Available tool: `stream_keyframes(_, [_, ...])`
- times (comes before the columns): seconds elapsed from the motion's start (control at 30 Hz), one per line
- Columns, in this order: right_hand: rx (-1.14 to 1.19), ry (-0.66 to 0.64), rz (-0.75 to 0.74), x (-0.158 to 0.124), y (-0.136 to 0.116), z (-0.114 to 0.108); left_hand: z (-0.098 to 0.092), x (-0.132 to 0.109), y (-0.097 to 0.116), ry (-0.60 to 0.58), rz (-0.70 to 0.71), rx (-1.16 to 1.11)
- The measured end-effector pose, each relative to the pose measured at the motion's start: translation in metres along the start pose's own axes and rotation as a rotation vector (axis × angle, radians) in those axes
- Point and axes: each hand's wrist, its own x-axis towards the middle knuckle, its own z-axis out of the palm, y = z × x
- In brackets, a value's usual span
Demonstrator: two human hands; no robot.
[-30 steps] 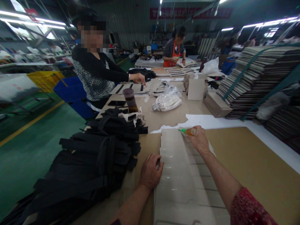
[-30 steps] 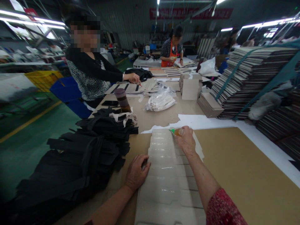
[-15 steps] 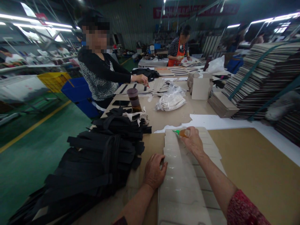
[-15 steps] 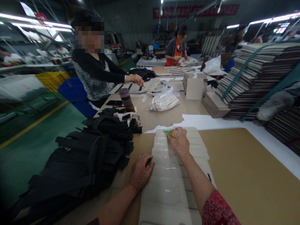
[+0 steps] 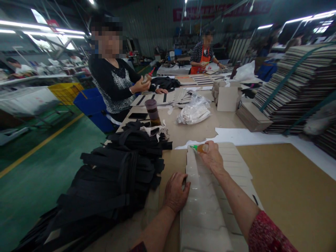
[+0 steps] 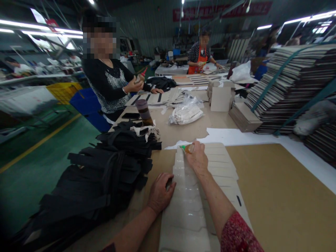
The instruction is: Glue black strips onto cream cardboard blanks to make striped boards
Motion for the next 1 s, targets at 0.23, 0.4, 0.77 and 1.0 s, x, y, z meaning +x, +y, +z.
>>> stream_keyframes(0.23, [0.353,0.047,0.098,0.001,0.007,0.005,0.000,0.000,0.000,0.011,0.003,-0.004])
stream_keyframes(0.4, [0.875,0.049,0.309,-0.001,0.015,0.003,0.000,0.002,-0.002,0.014,0.026,-0.011])
stream_keyframes(0.77, [1.469,0.243,0.425,-0.023,0.152,-0.100,-0.001,0.002,-0.001,0.025,0.005,-0.003])
stream_keyframes(1.0, [1.385,0.590,0.457,-0.062,0.237,-0.132,-0.005,0.006,0.002,0.023,-0.016,0.003])
